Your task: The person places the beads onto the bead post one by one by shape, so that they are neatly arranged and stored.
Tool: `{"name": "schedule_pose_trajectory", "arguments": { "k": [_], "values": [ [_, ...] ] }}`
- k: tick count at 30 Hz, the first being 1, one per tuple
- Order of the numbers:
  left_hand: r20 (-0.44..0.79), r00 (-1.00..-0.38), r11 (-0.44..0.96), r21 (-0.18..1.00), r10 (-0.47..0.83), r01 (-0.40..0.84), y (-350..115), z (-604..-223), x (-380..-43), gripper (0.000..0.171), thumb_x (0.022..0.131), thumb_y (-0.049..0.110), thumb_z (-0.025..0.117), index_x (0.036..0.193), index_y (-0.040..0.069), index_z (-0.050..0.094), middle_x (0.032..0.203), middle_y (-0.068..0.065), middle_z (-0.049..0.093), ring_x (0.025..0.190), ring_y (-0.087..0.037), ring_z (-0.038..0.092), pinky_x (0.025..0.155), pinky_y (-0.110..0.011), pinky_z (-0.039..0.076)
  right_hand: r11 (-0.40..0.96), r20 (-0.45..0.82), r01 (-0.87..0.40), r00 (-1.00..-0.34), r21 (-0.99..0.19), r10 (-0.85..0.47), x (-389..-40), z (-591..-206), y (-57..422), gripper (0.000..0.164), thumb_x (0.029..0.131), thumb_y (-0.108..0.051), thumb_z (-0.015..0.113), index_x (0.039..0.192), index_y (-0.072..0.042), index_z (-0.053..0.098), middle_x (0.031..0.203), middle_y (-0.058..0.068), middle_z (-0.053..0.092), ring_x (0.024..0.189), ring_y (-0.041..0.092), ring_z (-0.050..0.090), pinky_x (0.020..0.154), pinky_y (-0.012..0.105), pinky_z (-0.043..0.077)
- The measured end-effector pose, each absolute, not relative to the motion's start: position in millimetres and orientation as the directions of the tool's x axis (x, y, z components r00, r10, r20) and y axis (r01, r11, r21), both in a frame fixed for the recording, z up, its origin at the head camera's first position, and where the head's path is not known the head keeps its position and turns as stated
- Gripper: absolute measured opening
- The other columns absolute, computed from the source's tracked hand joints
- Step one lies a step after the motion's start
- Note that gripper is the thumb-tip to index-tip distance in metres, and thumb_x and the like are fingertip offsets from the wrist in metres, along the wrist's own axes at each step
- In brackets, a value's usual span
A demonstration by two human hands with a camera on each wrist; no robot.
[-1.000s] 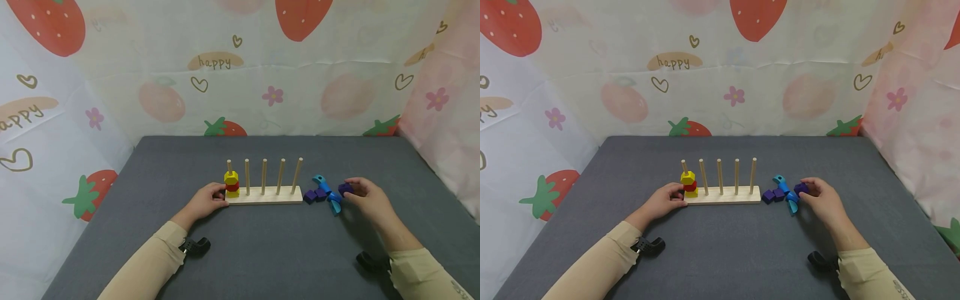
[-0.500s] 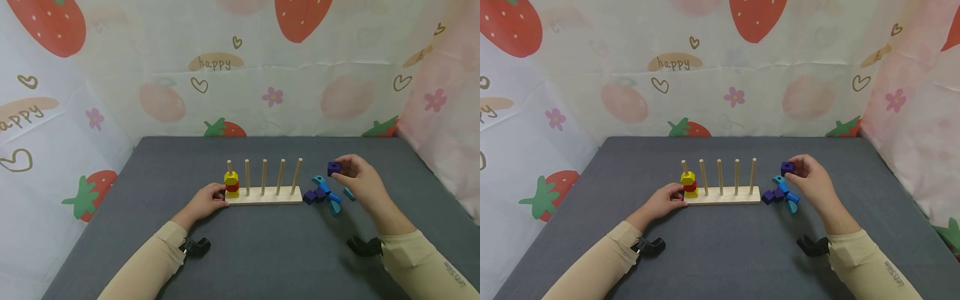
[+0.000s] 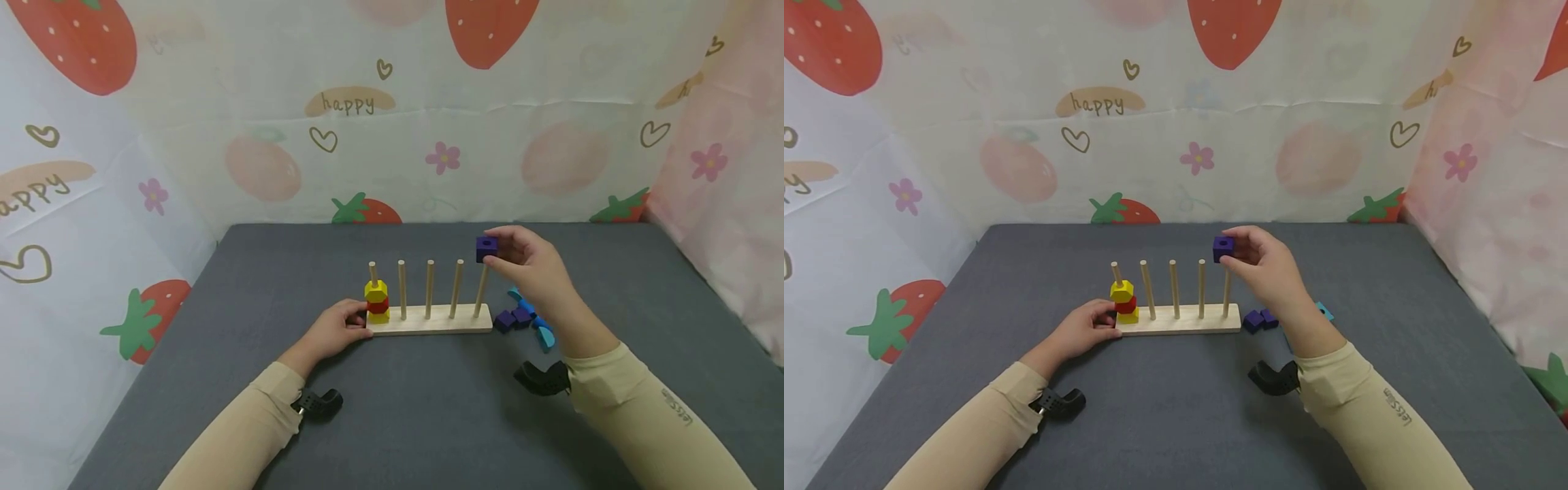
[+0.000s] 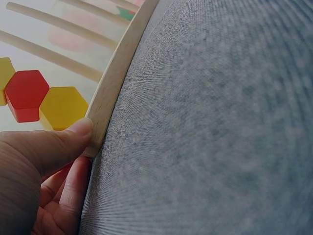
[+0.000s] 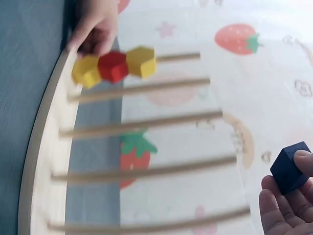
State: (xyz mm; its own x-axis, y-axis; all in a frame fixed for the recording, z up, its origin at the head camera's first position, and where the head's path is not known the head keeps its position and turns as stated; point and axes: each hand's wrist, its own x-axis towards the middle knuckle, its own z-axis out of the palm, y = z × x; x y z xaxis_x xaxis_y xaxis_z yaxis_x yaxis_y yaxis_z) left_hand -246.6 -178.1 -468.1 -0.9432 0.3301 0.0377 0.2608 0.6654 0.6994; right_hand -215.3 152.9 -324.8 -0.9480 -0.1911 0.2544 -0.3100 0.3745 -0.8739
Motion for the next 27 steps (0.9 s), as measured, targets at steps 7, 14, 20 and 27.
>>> {"name": "schedule_pose_trajectory", "arguments": {
  "k": [7,14,20,27],
  "values": [
    [0.029,-0.945,0.672,0.696,0.324,0.252,-178.5,-469.5,-247.8,0.051,0.078,0.023,0.073,0.125,0.01,0.056,0.107,0.0,0.056,0.087,-0.011,0.054,0.078,-0.03,0.046,0.278,0.261,-0.326,-0.934,-0.904,-0.246,-223.4,-321.4,120.1,0.036,0.087,-0.011,0.062,0.122,-0.007,0.053,0.113,0.011,0.056,0.1,0.018,0.058,0.081,0.025,0.047],
    [0.045,-0.94,0.672,0.689,0.337,0.274,-179.7,-470.3,-247.4,0.053,0.077,0.023,0.074,0.125,0.008,0.055,0.107,-0.002,0.056,0.088,-0.01,0.055,0.078,-0.028,0.048,0.213,0.259,-0.324,-0.923,-0.922,-0.284,-226.9,-322.8,94.1,0.033,0.087,-0.007,0.062,0.118,-0.006,0.054,0.112,0.011,0.057,0.1,0.022,0.058,0.083,0.03,0.047],
    [0.044,-0.944,0.673,0.69,0.327,0.266,-179.5,-469.0,-246.3,0.052,0.078,0.023,0.074,0.124,0.009,0.056,0.104,0.0,0.057,0.086,-0.01,0.054,0.076,-0.028,0.047,0.229,0.241,-0.308,-0.929,-0.923,-0.28,-228.1,-329.7,75.4,0.03,0.087,-0.011,0.063,0.116,-0.01,0.056,0.111,0.008,0.058,0.1,0.02,0.057,0.089,0.034,0.045],
    [0.029,-0.947,0.678,0.691,0.319,0.249,-178.6,-469.4,-246.4,0.051,0.078,0.024,0.073,0.125,0.01,0.056,0.103,0.001,0.056,0.085,-0.01,0.054,0.076,-0.029,0.047,0.205,0.222,-0.278,-0.94,-0.938,-0.259,-228.9,-335.6,61.5,0.028,0.087,-0.009,0.062,0.114,-0.011,0.058,0.113,0.005,0.059,0.106,0.017,0.055,0.095,0.034,0.04]
  ]
}}
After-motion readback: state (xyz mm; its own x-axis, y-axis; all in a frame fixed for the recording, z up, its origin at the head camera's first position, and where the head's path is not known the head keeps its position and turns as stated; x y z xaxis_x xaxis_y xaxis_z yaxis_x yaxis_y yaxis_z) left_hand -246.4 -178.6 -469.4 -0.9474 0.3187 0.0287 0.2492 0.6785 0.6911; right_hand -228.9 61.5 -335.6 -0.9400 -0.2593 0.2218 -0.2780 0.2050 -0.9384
